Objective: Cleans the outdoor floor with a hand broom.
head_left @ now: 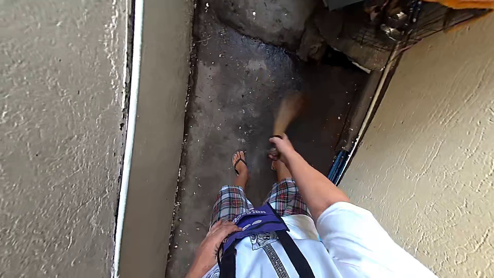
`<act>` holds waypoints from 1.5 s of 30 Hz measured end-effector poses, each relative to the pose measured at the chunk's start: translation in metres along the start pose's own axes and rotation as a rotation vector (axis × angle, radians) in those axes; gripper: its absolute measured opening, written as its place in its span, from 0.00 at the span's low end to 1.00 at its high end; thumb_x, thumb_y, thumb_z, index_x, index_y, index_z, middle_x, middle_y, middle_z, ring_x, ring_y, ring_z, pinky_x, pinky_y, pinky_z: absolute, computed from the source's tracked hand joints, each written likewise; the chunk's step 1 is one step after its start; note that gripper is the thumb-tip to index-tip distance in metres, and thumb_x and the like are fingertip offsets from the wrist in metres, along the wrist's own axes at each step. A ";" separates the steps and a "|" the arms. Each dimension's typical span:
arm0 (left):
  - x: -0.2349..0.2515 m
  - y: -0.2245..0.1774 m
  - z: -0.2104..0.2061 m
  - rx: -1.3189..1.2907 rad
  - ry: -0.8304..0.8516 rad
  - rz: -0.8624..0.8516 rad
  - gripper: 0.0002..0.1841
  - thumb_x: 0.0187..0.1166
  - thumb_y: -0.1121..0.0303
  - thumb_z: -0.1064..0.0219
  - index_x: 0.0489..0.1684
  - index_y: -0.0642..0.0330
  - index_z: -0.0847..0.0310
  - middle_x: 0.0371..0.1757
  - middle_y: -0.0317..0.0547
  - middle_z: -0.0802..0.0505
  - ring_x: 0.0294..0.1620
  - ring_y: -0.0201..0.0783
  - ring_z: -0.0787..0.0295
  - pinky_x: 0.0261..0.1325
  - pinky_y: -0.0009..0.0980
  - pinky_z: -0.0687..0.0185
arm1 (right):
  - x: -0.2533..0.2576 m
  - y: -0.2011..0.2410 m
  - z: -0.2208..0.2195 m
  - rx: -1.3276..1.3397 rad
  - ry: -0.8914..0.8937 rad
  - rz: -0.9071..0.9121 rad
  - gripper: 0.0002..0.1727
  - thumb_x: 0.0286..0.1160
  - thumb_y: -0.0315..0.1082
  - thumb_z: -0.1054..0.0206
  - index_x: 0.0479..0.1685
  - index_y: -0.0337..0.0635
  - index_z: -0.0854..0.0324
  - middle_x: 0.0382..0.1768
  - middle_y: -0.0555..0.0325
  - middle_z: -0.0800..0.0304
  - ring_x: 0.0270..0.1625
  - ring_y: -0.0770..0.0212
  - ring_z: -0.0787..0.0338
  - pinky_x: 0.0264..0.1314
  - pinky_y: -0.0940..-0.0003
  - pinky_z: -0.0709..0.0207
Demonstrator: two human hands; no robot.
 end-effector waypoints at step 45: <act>-0.086 0.067 -0.014 -0.187 -0.405 -0.049 0.14 0.82 0.74 0.42 0.53 0.61 0.09 0.54 0.51 0.04 0.63 0.47 0.08 0.80 0.48 0.27 | -0.138 0.046 -0.159 0.598 0.750 -0.088 0.26 0.88 0.60 0.54 0.52 0.45 0.26 0.33 0.61 0.16 0.28 0.71 0.13 0.29 0.82 0.18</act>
Point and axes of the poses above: each hand's wrist, its own x-axis towards the middle knuckle, its own z-axis out of the back of the hand, y = z × x, the point moved 1 cm from there along x, towards the middle knuckle
